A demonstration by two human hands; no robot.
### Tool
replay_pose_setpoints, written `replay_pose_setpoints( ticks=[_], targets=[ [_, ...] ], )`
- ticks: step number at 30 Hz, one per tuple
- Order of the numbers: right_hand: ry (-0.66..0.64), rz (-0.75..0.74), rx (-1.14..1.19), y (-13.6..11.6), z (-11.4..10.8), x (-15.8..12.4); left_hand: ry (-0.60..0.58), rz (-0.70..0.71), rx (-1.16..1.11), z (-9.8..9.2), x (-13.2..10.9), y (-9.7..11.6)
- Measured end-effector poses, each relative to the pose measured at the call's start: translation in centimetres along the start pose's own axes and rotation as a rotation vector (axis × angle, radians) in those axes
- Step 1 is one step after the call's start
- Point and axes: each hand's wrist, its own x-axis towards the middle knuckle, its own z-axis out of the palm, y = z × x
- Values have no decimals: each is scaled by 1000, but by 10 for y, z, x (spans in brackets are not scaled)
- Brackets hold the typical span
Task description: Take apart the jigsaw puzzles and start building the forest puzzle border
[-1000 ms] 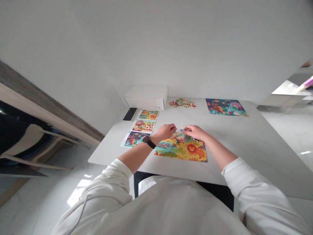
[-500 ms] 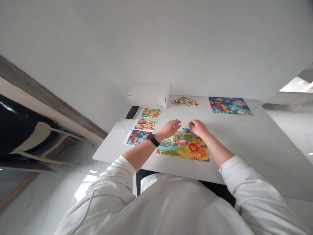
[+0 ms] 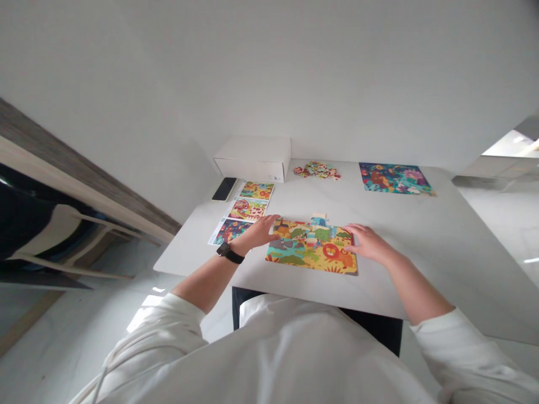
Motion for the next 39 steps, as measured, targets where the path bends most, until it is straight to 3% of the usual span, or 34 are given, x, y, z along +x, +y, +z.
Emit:
replay_pose_setpoints(
  ticks=[6, 12, 18, 23, 26, 31, 36, 39],
  targets=[
    [-96, 43, -158, -18, -4, 22, -140, 26, 114, -9, 33, 10],
    [-175, 84, -251, -23, -18, 31, -117, 19, -4, -10, 40, 4],
    [-171, 84, -237, -16, -20, 40, 49, -58, -382, -1, 35, -13],
    [-148, 61, -187, -6, -16, 45, -1, -227, -1042, 7, 29, -13],
    [-145, 67, -165, -2, -16, 48, 3, -223, -1235, 10, 21, -3],
    [-139, 59, -136, 0, -20, 53, 101, -313, -1207, 20, 15, 13],
    [-76, 51, -61, 5, -21, 54, 253, -494, -965, 35, 28, 26],
    [-73, 45, -18, 11, -20, 52, 253, -504, -858, 39, 39, 35]
  ],
)
